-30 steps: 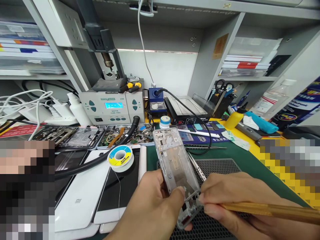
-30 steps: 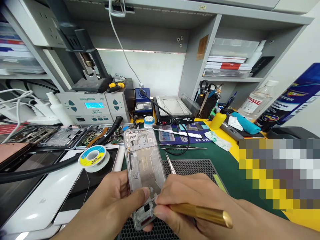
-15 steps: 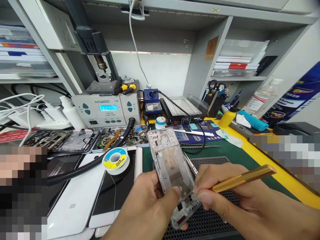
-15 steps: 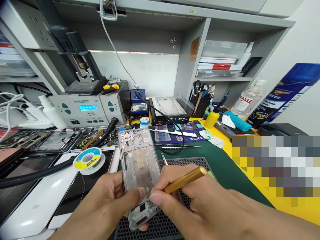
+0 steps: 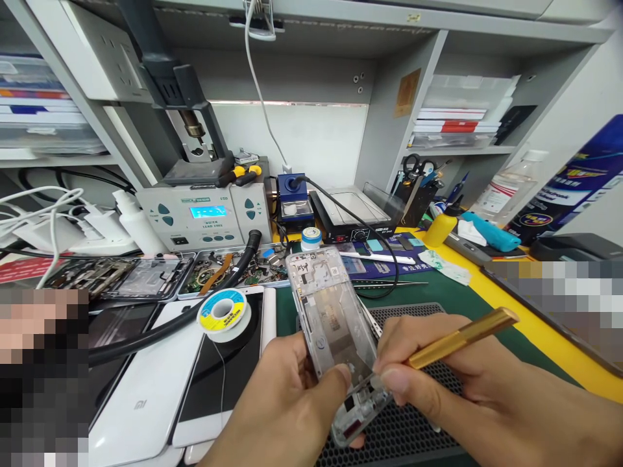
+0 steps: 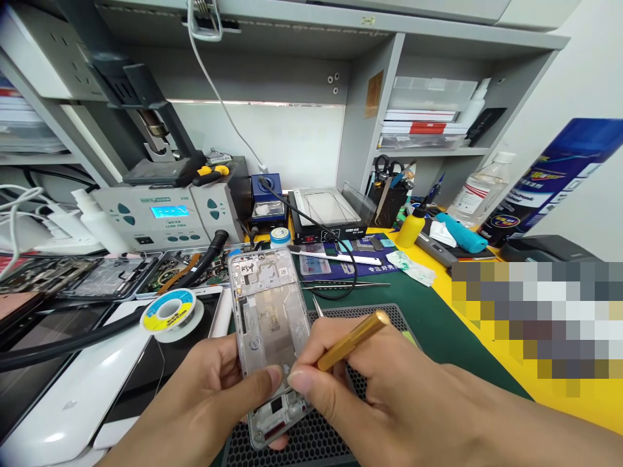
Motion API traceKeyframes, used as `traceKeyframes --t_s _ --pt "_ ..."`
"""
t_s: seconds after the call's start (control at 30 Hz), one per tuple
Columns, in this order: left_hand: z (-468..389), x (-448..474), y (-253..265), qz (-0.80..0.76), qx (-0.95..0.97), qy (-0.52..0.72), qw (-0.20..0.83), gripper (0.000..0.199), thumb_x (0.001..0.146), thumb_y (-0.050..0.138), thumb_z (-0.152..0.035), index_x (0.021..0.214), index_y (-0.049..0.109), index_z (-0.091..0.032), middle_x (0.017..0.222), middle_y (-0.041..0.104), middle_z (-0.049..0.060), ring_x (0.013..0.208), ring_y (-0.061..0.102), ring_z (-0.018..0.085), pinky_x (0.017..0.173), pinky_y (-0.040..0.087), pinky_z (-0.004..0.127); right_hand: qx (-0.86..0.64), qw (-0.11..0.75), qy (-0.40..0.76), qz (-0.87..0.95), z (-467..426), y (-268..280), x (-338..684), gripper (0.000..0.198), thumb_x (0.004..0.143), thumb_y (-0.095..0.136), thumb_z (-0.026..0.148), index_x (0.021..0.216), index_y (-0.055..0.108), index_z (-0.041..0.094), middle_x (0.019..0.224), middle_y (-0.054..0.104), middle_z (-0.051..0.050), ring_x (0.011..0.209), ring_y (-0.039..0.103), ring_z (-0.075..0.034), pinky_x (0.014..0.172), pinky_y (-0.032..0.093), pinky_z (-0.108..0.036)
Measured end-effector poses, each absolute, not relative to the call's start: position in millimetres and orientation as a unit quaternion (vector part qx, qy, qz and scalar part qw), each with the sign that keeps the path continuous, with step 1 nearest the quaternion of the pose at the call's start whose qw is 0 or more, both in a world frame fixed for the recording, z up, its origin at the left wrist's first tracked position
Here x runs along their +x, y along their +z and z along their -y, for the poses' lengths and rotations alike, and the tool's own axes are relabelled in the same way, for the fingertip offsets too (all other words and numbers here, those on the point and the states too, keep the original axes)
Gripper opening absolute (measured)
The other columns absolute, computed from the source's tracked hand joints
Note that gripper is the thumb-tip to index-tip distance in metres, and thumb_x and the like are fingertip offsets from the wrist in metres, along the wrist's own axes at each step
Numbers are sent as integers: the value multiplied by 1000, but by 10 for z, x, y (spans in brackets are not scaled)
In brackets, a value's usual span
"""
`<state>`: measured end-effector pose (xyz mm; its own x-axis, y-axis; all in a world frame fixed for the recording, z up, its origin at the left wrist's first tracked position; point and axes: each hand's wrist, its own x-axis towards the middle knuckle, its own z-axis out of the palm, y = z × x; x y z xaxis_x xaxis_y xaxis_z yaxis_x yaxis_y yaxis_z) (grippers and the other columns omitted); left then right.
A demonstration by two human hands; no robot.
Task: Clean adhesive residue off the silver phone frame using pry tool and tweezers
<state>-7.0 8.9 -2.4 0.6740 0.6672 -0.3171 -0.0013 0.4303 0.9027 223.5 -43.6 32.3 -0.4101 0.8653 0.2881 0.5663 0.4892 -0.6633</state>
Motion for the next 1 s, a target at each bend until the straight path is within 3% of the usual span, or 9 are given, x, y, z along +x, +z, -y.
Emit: traceKeyframes --t_s 0.2,0.43,0.6,0.73,0.83,0.93,1.0 --pt "-86 -63 -53 -337 512 208 762 39 100 88 -50 121 89 -16 85 78 3 76 64 19 71 61 29 -458 308 256 793 404 338 2235 27 119 66 29 92 69 26 83 72 5 72 70 -12 68 59 -22" --pt "-91 -83 -78 -336 518 199 761 36 100 88 -49 116 87 -17 88 74 1 78 68 20 72 62 32 -490 279 311 765 429 352 2242 30 119 62 37 93 71 26 81 71 4 71 67 -16 70 57 -29" --pt "-79 -65 -66 -335 511 204 765 35 97 92 -48 111 88 -17 86 76 1 77 63 18 71 62 30 -526 250 417 698 356 307 2231 46 121 59 62 91 64 27 79 63 2 69 60 -19 62 44 -33" --pt "-68 -68 -58 -332 502 208 771 35 95 94 -46 113 89 -17 92 78 3 78 63 18 70 63 29 -521 267 501 637 329 306 2230 49 114 71 70 92 62 27 79 61 2 69 58 -20 63 45 -33" --pt "-76 -80 -58 -339 500 208 769 35 97 92 -47 115 89 -17 88 77 2 76 67 18 71 63 29 -506 266 414 708 385 339 2271 38 120 66 55 94 67 27 81 69 1 71 64 -19 65 50 -32" --pt "-97 -85 -39 -333 481 214 783 39 94 95 -46 117 88 -15 88 79 2 74 68 17 71 64 30 -475 275 289 785 467 337 2324 25 122 64 39 105 79 28 94 82 0 84 77 -20 79 60 -33" --pt "-108 -83 -20 -332 471 217 787 38 93 96 -44 112 88 -13 89 81 4 73 68 17 72 65 30 -463 281 235 807 509 296 2346 24 123 63 36 108 80 29 97 85 1 87 82 -19 84 61 -34"
